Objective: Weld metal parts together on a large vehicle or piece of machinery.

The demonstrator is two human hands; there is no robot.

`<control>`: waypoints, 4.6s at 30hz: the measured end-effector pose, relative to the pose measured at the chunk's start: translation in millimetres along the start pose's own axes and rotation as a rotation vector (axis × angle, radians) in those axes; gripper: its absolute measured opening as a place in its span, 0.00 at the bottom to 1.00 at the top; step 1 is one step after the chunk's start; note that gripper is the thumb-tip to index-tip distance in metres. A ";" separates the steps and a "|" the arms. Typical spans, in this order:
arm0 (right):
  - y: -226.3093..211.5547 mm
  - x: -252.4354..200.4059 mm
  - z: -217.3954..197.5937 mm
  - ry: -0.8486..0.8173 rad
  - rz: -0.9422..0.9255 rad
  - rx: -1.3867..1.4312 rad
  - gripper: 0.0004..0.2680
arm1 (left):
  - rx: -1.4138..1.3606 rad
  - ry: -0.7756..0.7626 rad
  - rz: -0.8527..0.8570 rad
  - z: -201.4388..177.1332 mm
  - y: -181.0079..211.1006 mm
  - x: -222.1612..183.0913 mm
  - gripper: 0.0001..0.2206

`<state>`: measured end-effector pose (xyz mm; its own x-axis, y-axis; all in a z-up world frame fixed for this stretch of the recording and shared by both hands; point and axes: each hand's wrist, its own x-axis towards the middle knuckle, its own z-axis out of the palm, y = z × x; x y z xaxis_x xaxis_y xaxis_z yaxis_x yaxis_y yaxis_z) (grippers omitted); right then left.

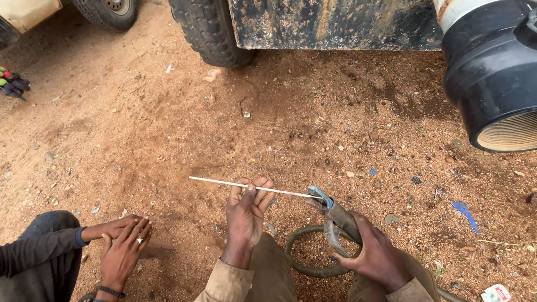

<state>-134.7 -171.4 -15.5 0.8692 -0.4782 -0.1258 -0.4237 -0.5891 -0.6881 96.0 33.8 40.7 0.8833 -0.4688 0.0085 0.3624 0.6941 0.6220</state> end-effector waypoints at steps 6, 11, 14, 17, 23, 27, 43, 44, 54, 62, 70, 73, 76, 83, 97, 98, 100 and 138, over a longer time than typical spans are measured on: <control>-34.9 -13.8 -16.4 0.009 0.013 0.010 0.44 | 0.068 0.090 -0.028 9.8 15.2 -3.0 0.13; -43.4 -13.9 -18.5 -0.068 0.029 0.071 0.46 | 0.087 0.083 -0.028 3.5 14.3 -0.1 0.14; -39.1 -13.5 -11.6 -0.148 0.086 0.112 0.49 | 0.103 0.081 -0.046 2.7 12.6 -0.1 0.14; -20.2 -7.1 4.6 -0.209 0.090 0.243 0.50 | 0.129 0.096 -0.066 3.7 8.7 4.4 0.14; 19.5 12.8 36.0 -0.226 -0.076 0.417 0.51 | 0.189 0.123 -0.054 15.3 9.6 6.3 0.14; 13.3 16.8 27.2 -0.188 -0.156 0.441 0.49 | 0.217 0.087 -0.004 39.5 18.5 1.9 0.15; -53.7 75.2 -36.6 -0.247 -0.336 0.437 0.46 | 0.429 0.095 0.148 61.8 74.1 7.5 0.17; -46.3 83.1 -30.8 -0.222 -0.391 0.536 0.45 | 0.521 0.119 0.108 66.8 74.7 5.6 0.18; -96.9 66.4 -125.0 0.044 -0.586 0.832 0.48 | 1.197 -0.253 -0.175 120.0 41.6 -28.8 0.19; -127.2 49.6 -157.3 0.503 -0.654 0.540 0.50 | 1.126 -0.598 -0.011 205.9 10.6 -25.3 0.26; -173.2 53.8 -167.6 0.505 -0.543 0.699 0.47 | 0.741 -0.632 -0.069 223.6 13.4 -7.4 0.23; -182.8 56.3 -165.3 0.496 -0.589 0.733 0.44 | 0.753 -0.570 -0.081 225.9 21.2 -2.9 0.22; -191.5 58.2 -165.7 0.512 -0.567 0.707 0.44 | 0.766 -0.551 -0.054 228.5 29.2 -0.8 0.21; -189.8 58.8 -162.1 0.504 -0.580 0.718 0.44 | 0.807 -0.534 -0.028 228.6 32.3 -5.5 0.20; -174.9 68.0 -159.1 0.533 -0.680 0.773 0.42 | 0.887 -0.567 -0.003 238.2 43.8 -16.6 0.20; -172.7 68.0 -157.4 0.494 -0.681 0.939 0.42 | 0.885 -0.563 0.005 235.5 43.0 -17.0 0.21; -171.9 67.5 -155.3 0.455 -0.680 1.106 0.42 | 0.885 -0.560 0.013 228.2 39.4 -13.9 0.23; -216.9 38.8 -185.2 0.573 -0.521 0.530 0.43 | 0.737 -0.617 -0.017 246.6 51.1 -5.5 0.17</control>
<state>-56.2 -182.9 261.2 0.5987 -0.5685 0.5642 0.2776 -0.5135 -0.8120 36.2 -62.9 265.5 0.4915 -0.8265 0.2743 -0.0899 0.2652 0.9600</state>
